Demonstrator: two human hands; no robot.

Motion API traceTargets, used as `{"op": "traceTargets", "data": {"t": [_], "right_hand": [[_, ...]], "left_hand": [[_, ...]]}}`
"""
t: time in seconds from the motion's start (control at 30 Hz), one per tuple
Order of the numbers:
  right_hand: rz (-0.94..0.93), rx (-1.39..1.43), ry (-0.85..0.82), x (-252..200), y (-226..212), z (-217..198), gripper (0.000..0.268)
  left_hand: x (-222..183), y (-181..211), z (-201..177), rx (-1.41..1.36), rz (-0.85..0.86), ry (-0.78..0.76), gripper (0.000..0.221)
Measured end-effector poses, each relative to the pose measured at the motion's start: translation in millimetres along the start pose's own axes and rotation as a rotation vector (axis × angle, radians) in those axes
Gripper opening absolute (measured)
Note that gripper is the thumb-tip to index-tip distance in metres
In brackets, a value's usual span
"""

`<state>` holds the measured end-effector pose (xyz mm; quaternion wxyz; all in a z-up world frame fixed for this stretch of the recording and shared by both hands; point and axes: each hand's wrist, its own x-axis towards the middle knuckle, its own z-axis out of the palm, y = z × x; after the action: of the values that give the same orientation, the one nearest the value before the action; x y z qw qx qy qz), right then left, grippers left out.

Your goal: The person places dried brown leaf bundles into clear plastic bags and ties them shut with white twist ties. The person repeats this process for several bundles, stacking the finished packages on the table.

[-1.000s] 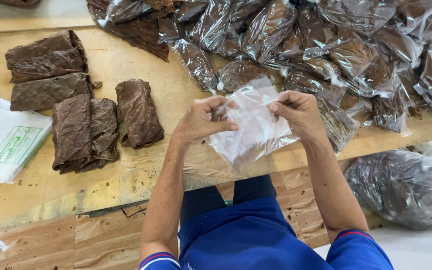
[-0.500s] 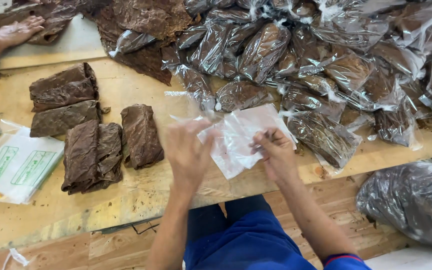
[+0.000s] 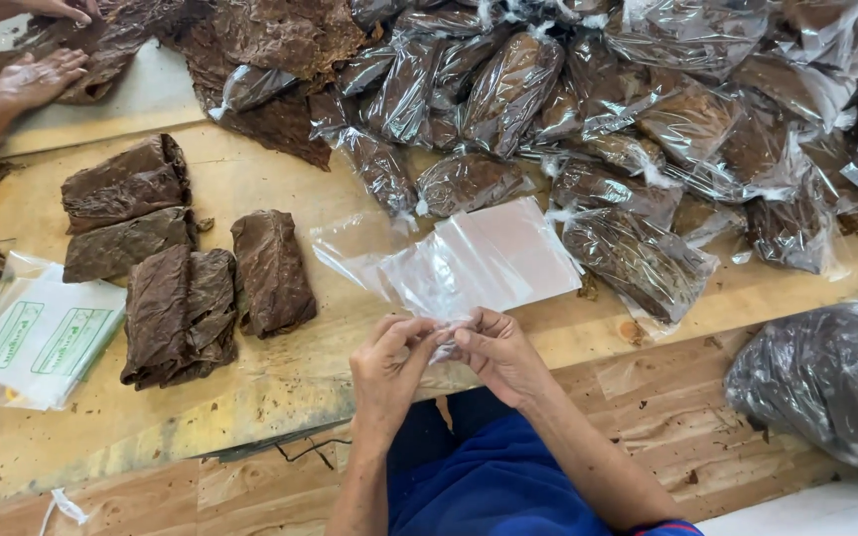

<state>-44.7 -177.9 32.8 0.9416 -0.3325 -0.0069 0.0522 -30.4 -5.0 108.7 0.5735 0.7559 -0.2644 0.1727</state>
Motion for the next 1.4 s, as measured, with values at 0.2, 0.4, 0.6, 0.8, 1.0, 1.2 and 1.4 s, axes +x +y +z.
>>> {"op": "traceTargets", "data": {"t": [0.2, 0.4, 0.6, 0.8, 1.0, 1.2, 1.4], "right_hand": [[0.002, 0.037, -0.056, -5, 1, -10, 0.014], [0.059, 0.356, -0.321, -21, -22, -3, 0.022], [0.032, -0.272, -0.325, -36, -42, 5, 0.046], [-0.170, -0.508, 0.110, -38, -32, -32, 0.022], [-0.445, -0.266, 0.224, -35, -58, -9, 0.022], [-0.446, -0.337, 0.032, -46, -75, 11, 0.023], [-0.430, -0.540, 0.299, -44, -75, 0, 0.024]], "left_hand": [[-17, -14, -7, 0.221, -0.053, 0.104, 0.008], [-32, -34, 0, 0.347, -0.052, 0.158, 0.006], [-54, -56, 11, -0.865, -0.538, 0.308, 0.009], [-23, 1, 38, -0.958, -0.664, 0.137, 0.018], [-39, -4, 46, -0.761, -0.311, 0.021, 0.011], [-28, 22, -3, -0.304, -0.254, -0.080, 0.025], [19, -65, -113, 0.847, -0.327, 0.241, 0.054]]}}
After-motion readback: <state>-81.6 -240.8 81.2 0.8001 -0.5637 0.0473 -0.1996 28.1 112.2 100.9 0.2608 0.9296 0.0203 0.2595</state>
